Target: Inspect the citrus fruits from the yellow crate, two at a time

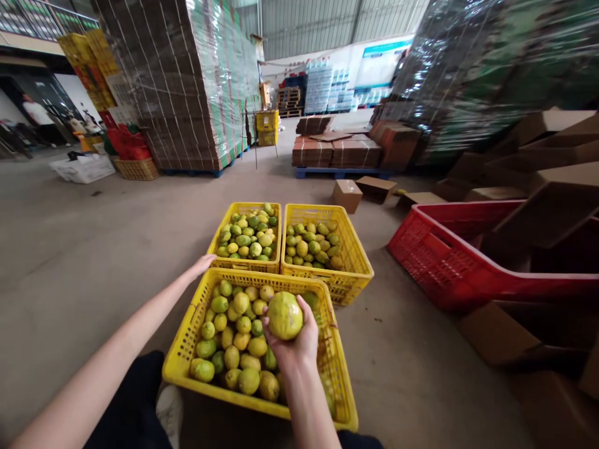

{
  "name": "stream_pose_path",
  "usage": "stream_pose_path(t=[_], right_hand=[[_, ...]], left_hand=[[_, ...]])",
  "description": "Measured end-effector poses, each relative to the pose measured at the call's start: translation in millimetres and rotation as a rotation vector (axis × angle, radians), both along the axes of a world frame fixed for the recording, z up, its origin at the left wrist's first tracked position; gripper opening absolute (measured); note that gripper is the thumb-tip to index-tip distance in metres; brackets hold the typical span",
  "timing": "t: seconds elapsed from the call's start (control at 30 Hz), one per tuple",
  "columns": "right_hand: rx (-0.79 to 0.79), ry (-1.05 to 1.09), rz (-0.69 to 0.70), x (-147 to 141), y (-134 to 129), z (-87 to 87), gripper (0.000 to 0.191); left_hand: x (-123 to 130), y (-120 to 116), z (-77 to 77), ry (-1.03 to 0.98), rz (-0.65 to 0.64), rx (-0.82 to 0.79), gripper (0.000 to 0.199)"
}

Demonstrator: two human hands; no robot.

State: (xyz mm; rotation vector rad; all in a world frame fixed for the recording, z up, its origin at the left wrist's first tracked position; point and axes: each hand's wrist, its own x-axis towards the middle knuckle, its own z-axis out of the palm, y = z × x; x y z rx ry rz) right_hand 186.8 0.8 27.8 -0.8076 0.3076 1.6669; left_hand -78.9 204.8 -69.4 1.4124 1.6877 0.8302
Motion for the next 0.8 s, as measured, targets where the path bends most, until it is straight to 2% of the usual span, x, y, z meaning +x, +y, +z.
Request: stream_pose_path(t=[0.07,0.13,0.23,0.37,0.43,0.53,0.67,0.73,0.8], right_hand=[[-0.012,-0.01,0.001,-4.6,0.7,-1.3,0.015],[-0.005,-0.015,0.018,-9.4,0.2,-3.6,0.015],[0.023,-0.029,0.078,-16.9,-3.5,-7.0,0.016],[-0.018,-0.131,0.153,-28.7,-13.9,-14.5,0.013],[-0.058,-0.197,0.198,-35.0,-21.6,-24.6,0.013],[-0.149,-0.277,0.27,-42.8,-38.5,-50.1,0.017],[-0.332,-0.353,0.289,-46.0,-65.1,-85.2,0.019],[-0.374,-0.384,0.27,-42.2,-69.7,-90.4,0.017],[-0.364,-0.422,0.216,-33.0,-60.1,-82.0,0.016]], left_hand=[[-6.4,-27.5,-8.5,0.122,-0.127,-0.117,0.025],[-10.0,-55.0,-10.2,0.22,-0.279,-0.213,0.019],[-9.0,-94.9,-3.0,0.327,-0.515,-0.316,0.012],[0.3,-143.2,9.9,0.443,-0.735,-0.361,0.021],[4.7,-163.4,12.9,0.493,-0.788,-0.329,0.029],[7.3,-184.4,12.1,0.577,-0.818,-0.282,0.036],[6.9,-191.2,7.3,0.691,-0.815,-0.268,0.034],[8.0,-188.6,6.9,0.719,-0.807,-0.248,0.033],[10.5,-185.2,8.7,0.724,-0.804,-0.217,0.035]])
